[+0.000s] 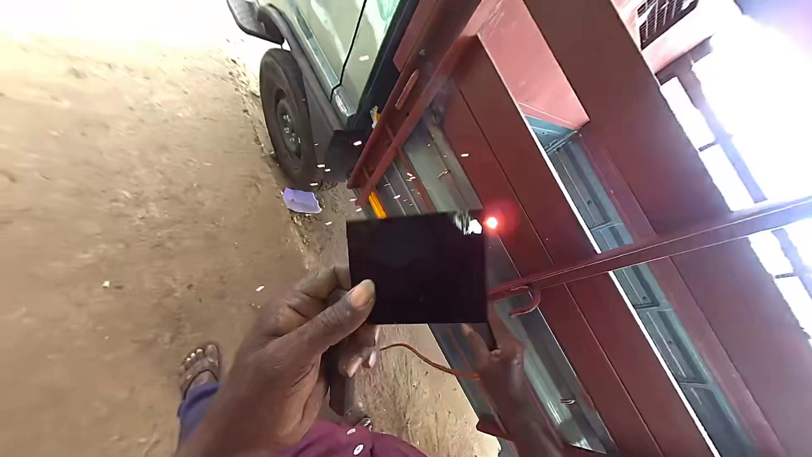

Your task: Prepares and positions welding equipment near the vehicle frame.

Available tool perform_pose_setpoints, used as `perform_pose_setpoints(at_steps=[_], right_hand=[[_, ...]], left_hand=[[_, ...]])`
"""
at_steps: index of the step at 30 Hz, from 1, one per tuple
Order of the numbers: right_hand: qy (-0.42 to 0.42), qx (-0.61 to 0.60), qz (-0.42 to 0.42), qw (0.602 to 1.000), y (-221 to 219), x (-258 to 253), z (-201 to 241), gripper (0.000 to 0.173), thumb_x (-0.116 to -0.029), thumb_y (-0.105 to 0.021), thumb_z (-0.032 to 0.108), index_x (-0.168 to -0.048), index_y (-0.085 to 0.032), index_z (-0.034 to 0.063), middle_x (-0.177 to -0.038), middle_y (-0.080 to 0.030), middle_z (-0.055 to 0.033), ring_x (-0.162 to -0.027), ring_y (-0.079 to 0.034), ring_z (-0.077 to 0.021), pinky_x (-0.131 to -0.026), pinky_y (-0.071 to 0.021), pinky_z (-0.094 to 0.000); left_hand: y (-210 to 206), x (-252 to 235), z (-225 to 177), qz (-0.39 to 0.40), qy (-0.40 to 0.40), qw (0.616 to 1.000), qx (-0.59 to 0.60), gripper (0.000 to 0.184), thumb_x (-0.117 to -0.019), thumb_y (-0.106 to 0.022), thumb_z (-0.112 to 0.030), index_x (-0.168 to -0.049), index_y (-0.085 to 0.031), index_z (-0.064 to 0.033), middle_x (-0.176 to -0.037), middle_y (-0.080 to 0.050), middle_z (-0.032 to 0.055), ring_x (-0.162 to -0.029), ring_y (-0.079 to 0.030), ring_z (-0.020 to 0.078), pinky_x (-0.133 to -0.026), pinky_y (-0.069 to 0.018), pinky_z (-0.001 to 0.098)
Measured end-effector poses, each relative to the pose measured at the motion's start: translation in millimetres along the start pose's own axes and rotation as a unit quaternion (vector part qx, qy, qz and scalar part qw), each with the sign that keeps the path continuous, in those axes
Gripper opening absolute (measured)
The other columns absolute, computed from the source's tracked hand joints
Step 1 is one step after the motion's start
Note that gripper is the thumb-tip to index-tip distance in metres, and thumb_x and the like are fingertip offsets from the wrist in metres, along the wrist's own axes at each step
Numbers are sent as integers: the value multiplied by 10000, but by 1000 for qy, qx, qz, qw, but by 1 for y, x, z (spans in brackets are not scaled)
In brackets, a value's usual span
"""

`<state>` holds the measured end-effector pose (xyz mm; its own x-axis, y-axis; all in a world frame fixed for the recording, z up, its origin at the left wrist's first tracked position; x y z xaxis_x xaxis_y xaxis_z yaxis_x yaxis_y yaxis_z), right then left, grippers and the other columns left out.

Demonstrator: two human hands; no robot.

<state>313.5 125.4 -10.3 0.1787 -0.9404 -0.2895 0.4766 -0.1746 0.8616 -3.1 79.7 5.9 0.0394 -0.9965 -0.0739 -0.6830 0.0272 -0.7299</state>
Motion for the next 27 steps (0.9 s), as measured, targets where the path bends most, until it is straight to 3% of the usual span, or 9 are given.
perform_pose_setpoints(at_steps=[2,6,11,14,17,21,24,27], right_hand=[[-66,-137,37,988,-20,11,10,555,-927,-754,300,-1442,-596,163,-1180,-737,-10,-938,-726,-107,-824,-639,-361],[-151,-349,96,920,-55,28,37,487,-969,-712,241,-1426,-609,106,-956,-721,-92,-645,-640,-173,-555,-568,-327],[-222,-503,144,822,-84,46,61,371,-1021,-623,237,-1285,-606,-22,-813,-659,-130,-553,-564,-165,-483,-493,-303],[-236,-545,172,786,-101,56,65,346,-1059,-546,273,-1240,-590,-19,-798,-653,-149,-535,-563,-177,-476,-491,-311],[-223,-559,226,766,-116,65,66,405,-1086,-483,306,-1371,-544,24,-841,-665,-161,-551,-569,-192,-478,-494,-325],[-194,-554,311,747,-137,80,69,459,-1101,-432,347,-1457,-521,71,-906,-684,-157,-567,-574,-178,-482,-485,-308],[-201,-560,342,727,-149,88,69,469,-1106,-413,366,-1458,-519,76,-926,-690,-156,-558,-574,-177,-490,-495,-313],[-192,-548,357,732,-156,89,68,472,-1100,-436,391,-1435,-550,79,-937,-690,-153,-581,-595,-195,-510,-521,-332]], left_hand=[[12,3,27,-32,49,998,5,236,-1045,-560,-273,-1161,-664,-97,-866,-661,146,-565,-604,150,-524,-567,278],[27,10,68,-50,93,994,-13,239,-1053,-548,-238,-1138,-648,-38,-856,-644,171,-577,-588,163,-496,-523,267],[25,23,84,-72,126,988,-52,218,-1053,-538,-170,-1120,-622,20,-825,-641,144,-615,-599,169,-540,-533,284],[25,27,84,-60,113,991,-41,218,-1057,-532,-167,-1113,-608,30,-812,-636,140,-612,-604,168,-548,-544,294],[25,26,79,-63,97,993,-11,215,-1060,-529,-152,-1123,-598,42,-837,-644,170,-627,-619,185,-582,-567,317],[28,26,75,-61,85,994,9,225,-1052,-549,-149,-1144,-600,50,-875,-642,192,-656,-636,217,-671,-610,400],[30,27,76,-67,88,994,13,218,-1058,-538,-146,-1135,-600,49,-849,-635,192,-640,-632,216,-631,-600,379],[33,30,80,-84,86,992,29,226,-1064,-525,-144,-1146,-594,56,-841,-633,192,-645,-639,214,-610,-595,355]])
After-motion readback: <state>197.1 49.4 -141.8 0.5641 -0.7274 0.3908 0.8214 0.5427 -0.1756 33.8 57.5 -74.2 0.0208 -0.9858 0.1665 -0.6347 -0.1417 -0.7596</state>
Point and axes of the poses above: each hand's wrist, its own x-axis away from the middle knuckle, its own y-axis out of the back of the hand, z = x × y, the point moved 8 cm from there along -x, towards the middle knuckle
